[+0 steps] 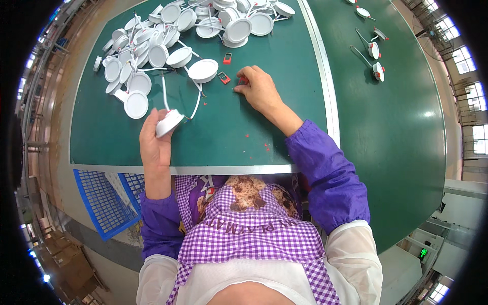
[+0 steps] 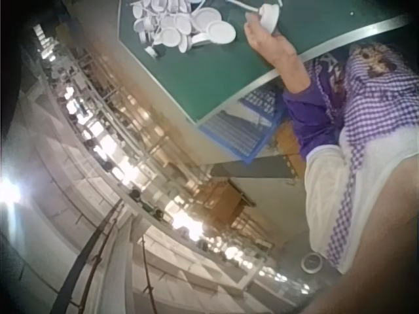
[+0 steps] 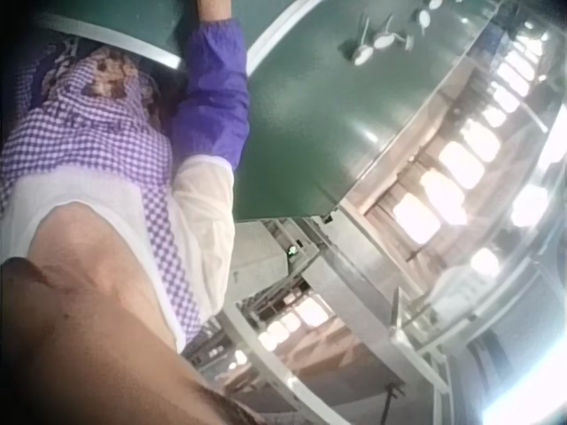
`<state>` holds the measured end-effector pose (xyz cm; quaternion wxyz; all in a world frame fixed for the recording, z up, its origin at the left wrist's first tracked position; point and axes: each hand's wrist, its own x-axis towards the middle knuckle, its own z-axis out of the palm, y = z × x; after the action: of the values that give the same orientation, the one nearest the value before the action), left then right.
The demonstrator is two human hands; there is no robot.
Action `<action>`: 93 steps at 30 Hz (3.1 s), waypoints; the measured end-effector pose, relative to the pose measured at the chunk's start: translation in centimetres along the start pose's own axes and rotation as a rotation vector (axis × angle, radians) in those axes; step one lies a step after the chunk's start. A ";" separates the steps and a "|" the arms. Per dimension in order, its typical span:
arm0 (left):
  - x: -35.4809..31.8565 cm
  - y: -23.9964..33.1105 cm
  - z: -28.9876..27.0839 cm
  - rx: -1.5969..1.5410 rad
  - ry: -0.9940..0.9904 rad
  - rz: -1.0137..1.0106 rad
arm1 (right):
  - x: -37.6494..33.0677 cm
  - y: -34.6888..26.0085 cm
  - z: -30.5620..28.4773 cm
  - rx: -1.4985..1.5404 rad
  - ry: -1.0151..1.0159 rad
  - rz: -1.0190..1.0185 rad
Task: The person is assembling small LED lamps by attaching red clips and inserting wires into a plastic housing.
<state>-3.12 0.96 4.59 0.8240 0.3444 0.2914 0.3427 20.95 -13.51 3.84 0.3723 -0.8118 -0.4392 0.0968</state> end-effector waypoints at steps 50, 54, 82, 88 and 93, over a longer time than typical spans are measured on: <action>-6.3 -4.8 5.8 -0.073 -0.172 -0.290 | -9.4 -4.8 -2.3 0.419 -0.052 0.121; -6.4 -4.9 5.8 -0.050 -0.174 -0.253 | -9.2 -4.0 -2.4 0.101 0.118 -0.068; -6.4 -5.8 5.8 0.135 -0.095 0.018 | -10.1 -7.7 -1.3 0.593 -0.022 0.283; -6.7 -6.0 6.5 0.163 -0.072 0.107 | -10.5 -8.4 -0.3 0.399 0.115 0.055; -6.6 -5.9 6.1 0.330 -0.066 0.151 | -10.6 -8.1 0.1 0.311 0.127 -0.018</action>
<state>-0.53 -9.47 5.26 0.7374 0.5068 0.2899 0.3396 9.36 -19.06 7.51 0.5213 -0.7450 -0.4018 0.1086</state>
